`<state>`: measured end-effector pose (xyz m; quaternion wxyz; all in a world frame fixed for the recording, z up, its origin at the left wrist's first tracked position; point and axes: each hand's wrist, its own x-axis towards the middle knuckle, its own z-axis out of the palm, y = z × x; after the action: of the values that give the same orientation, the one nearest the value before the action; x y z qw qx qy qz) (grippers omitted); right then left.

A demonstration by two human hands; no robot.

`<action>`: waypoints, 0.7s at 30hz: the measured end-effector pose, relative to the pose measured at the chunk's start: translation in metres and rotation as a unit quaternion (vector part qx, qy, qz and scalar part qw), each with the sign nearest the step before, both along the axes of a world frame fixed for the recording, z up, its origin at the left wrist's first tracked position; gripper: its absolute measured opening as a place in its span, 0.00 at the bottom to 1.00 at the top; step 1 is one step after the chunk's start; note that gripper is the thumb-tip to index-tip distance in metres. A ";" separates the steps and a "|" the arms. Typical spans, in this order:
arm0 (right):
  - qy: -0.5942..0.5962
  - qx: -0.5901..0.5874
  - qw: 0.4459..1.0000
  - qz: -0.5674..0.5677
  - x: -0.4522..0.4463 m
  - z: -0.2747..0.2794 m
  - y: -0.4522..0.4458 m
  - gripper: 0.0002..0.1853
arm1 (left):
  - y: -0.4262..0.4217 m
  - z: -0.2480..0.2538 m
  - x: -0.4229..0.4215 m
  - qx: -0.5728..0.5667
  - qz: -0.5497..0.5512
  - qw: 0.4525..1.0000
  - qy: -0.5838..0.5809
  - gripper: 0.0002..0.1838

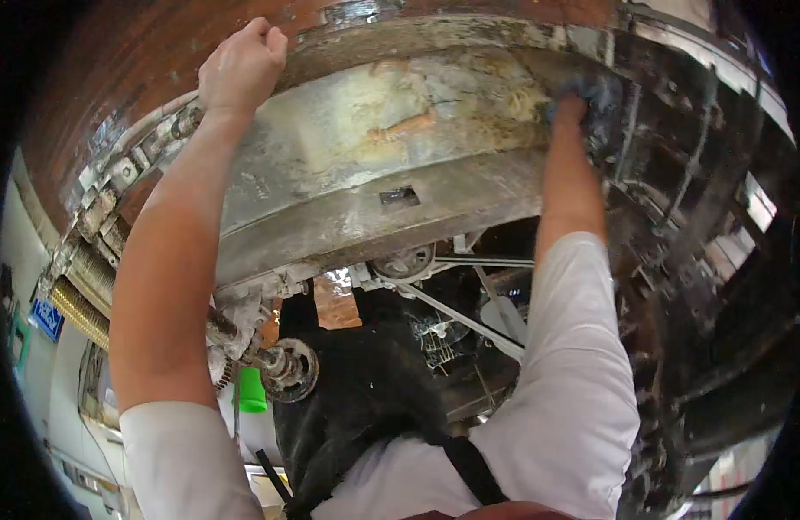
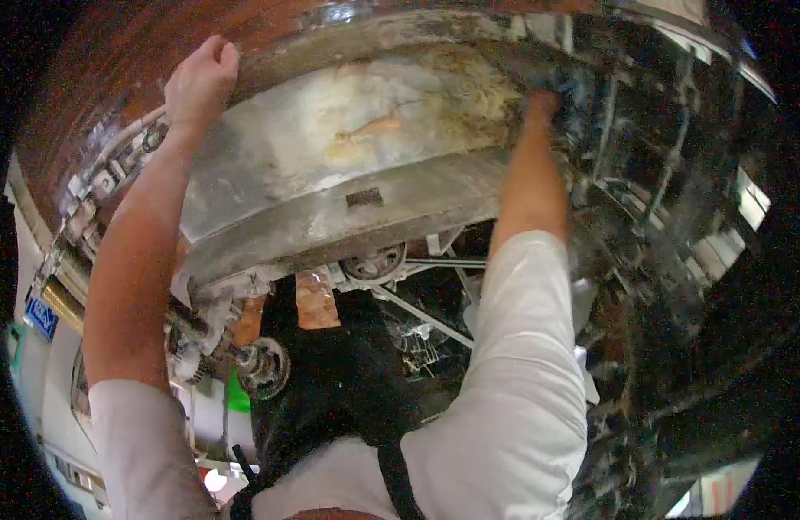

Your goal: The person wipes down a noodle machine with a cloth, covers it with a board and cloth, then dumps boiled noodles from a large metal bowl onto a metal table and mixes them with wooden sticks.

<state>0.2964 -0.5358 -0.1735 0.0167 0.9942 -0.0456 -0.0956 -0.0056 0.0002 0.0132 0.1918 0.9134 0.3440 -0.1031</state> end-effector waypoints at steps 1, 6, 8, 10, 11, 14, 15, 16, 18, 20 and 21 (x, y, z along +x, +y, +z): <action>0.043 0.009 0.999 0.001 0.022 -0.022 -0.013 0.25 | 0.000 -0.003 0.001 0.000 -0.003 1.000 -0.010 0.19; -0.030 0.019 0.994 0.102 0.021 -0.041 0.012 0.21 | -0.001 -0.003 0.002 0.014 0.003 1.000 0.003 0.19; -0.088 0.026 0.976 0.195 -0.017 -0.027 0.046 0.21 | 0.000 -0.003 0.004 0.012 0.003 1.000 -0.003 0.18; -0.032 -0.071 0.954 0.289 -0.067 -0.002 0.089 0.22 | 0.000 -0.006 0.002 0.006 0.003 1.000 -0.011 0.18; 0.018 -0.140 0.931 0.336 -0.089 0.012 0.109 0.22 | -0.001 -0.004 0.004 0.004 0.003 1.000 -0.013 0.18; -0.015 0.006 0.970 0.244 -0.156 0.050 0.193 0.20 | -0.001 0.000 0.002 0.007 0.006 1.000 -0.006 0.18; 0.075 -0.018 0.957 0.281 -0.176 0.066 0.220 0.21 | 0.001 -0.001 0.002 0.011 0.007 1.000 -0.004 0.18; 0.074 0.003 0.957 0.280 -0.204 0.067 0.240 0.21 | -0.001 -0.003 0.003 0.013 0.007 1.000 -0.002 0.18; -0.022 0.097 0.964 0.246 -0.263 0.058 0.282 0.22 | -0.002 -0.004 0.002 0.001 0.004 1.000 -0.009 0.18; -0.070 0.113 0.926 0.353 -0.307 0.049 0.309 0.24 | 0.002 -0.003 0.001 0.000 0.001 1.000 -0.005 0.18; -0.012 0.199 0.947 0.253 -0.313 0.063 0.312 0.25 | 0.002 -0.002 0.000 0.000 0.001 1.000 0.000 0.18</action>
<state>-0.0165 -0.2242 -0.1101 -0.1580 0.9572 0.2276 -0.0837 -0.0052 0.0019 0.0108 0.1918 0.9128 0.3454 -0.1033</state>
